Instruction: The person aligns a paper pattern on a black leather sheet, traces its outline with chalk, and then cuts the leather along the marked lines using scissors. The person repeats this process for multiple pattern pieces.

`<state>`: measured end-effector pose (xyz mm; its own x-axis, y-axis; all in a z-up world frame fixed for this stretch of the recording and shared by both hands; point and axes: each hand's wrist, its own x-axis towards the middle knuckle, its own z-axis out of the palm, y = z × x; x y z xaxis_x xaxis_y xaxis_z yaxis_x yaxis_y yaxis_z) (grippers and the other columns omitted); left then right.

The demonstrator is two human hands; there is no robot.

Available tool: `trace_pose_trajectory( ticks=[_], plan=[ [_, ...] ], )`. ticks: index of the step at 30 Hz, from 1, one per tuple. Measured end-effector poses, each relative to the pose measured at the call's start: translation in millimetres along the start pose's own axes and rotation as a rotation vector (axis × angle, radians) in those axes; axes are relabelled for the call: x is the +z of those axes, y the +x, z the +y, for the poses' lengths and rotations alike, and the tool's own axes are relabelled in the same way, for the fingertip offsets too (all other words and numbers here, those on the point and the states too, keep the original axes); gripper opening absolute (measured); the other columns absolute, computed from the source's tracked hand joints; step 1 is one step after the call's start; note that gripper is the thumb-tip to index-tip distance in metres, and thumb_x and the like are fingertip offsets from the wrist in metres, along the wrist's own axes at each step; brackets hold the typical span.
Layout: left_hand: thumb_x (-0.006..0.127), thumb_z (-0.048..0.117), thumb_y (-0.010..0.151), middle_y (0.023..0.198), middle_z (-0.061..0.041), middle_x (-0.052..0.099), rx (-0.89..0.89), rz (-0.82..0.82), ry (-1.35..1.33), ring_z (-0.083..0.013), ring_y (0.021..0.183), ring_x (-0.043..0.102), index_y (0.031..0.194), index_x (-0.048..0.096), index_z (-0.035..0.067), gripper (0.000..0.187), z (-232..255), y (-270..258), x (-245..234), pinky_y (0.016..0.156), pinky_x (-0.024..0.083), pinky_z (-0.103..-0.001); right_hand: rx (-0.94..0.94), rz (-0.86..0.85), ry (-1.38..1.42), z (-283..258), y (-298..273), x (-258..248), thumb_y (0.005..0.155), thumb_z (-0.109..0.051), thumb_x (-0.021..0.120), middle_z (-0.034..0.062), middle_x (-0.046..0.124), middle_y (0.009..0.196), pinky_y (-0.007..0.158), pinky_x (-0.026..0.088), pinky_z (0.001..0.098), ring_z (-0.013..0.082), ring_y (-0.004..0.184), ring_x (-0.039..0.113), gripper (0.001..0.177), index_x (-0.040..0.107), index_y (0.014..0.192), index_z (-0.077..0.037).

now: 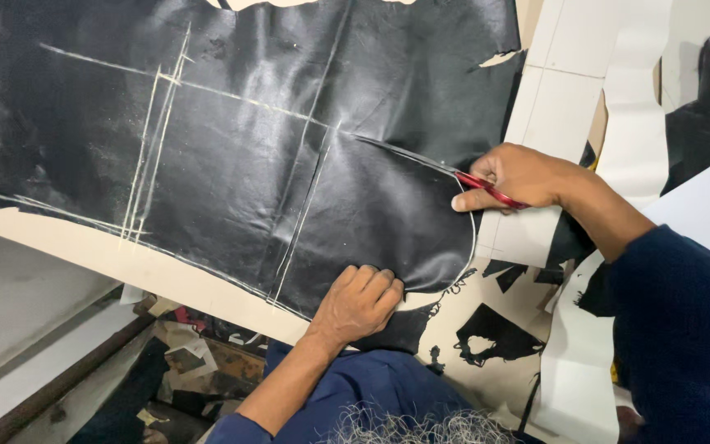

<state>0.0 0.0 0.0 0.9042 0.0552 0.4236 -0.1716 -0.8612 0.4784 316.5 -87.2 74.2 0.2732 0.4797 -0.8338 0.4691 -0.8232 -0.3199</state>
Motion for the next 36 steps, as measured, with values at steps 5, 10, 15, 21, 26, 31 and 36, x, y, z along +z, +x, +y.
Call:
trace_pose_trajectory(
  ticks=[5,10,15,21,26,31,36],
  plan=[
    [0.071,0.015,0.084,0.1,-0.004,0.065,0.016,0.012,0.018,-0.0181,0.082,0.057,0.101,0.068,0.009,0.018,-2.3,0.4,-1.5,0.069,0.042,-0.034,0.003,-0.002,0.007,-14.2,6.6,-2.4,0.073,-0.051,0.084,0.0067,0.057,0.047,0.047,0.036,0.0343,0.0172,0.043,0.051,0.052,0.063,0.056,-0.007],
    [0.07,0.013,0.086,0.1,-0.003,0.065,0.015,0.042,0.03,-0.0168,0.085,0.058,0.102,0.068,0.009,0.016,-4.3,-2.8,0.3,0.071,0.043,-0.033,0.051,-0.004,0.033,-17.6,6.8,-0.3,0.071,-0.047,0.086,0.0075,0.055,0.045,0.047,0.032,0.0352,0.0187,0.041,0.047,0.05,0.061,0.056,-0.006],
    [0.07,0.014,0.085,0.1,-0.004,0.065,0.03,0.034,0.031,-0.0172,0.084,0.058,0.101,0.068,0.009,0.017,-2.9,-3.0,2.0,0.07,0.042,-0.033,-0.04,0.026,0.003,-25.7,19.1,-4.2,0.074,-0.052,0.085,0.0065,0.054,0.046,0.045,0.036,0.0346,0.0165,0.041,0.049,0.057,0.06,0.055,-0.004],
    [0.069,0.014,0.085,0.099,-0.003,0.064,0.036,0.033,0.022,-0.0173,0.086,0.058,0.102,0.068,0.01,0.018,-4.4,-4.1,-0.6,0.071,0.043,-0.033,-0.104,0.05,-0.032,-29.0,29.3,-2.6,0.069,-0.054,0.087,0.0065,0.054,0.045,0.042,0.035,0.0354,0.017,0.04,0.05,0.057,0.062,0.055,-0.005],
    [0.069,0.015,0.084,0.098,-0.002,0.063,0.05,0.041,0.019,-0.0173,0.085,0.058,0.102,0.067,0.01,0.019,-4.7,-5.7,-0.6,0.071,0.042,-0.033,-0.082,0.043,-0.035,-25.9,32.5,0.3,0.069,-0.056,0.086,0.0078,0.054,0.045,0.042,0.034,0.0358,0.0184,0.04,0.049,0.06,0.06,0.056,-0.003],
    [0.069,0.015,0.085,0.096,0.0,0.062,0.059,0.035,0.015,-0.0167,0.084,0.057,0.1,0.067,0.012,0.015,-3.6,-5.1,-2.4,0.071,0.043,-0.033,-0.077,0.044,-0.016,-21.5,25.7,-1.4,0.069,-0.053,0.087,0.0074,0.057,0.047,0.044,0.038,0.0356,0.0177,0.042,0.052,0.057,0.063,0.056,-0.003],
    [0.07,0.016,0.084,0.093,0.0,0.06,0.072,0.056,-0.017,-0.0175,0.083,0.056,0.097,0.066,0.013,0.014,-1.7,-3.9,-6.9,0.071,0.042,-0.034,-0.056,0.102,0.0,-1.2,-18.4,0.3,0.072,-0.048,0.088,0.0068,0.061,0.053,0.048,0.039,0.0339,0.015,0.047,0.053,0.05,0.07,0.061,-0.003]
  ],
)
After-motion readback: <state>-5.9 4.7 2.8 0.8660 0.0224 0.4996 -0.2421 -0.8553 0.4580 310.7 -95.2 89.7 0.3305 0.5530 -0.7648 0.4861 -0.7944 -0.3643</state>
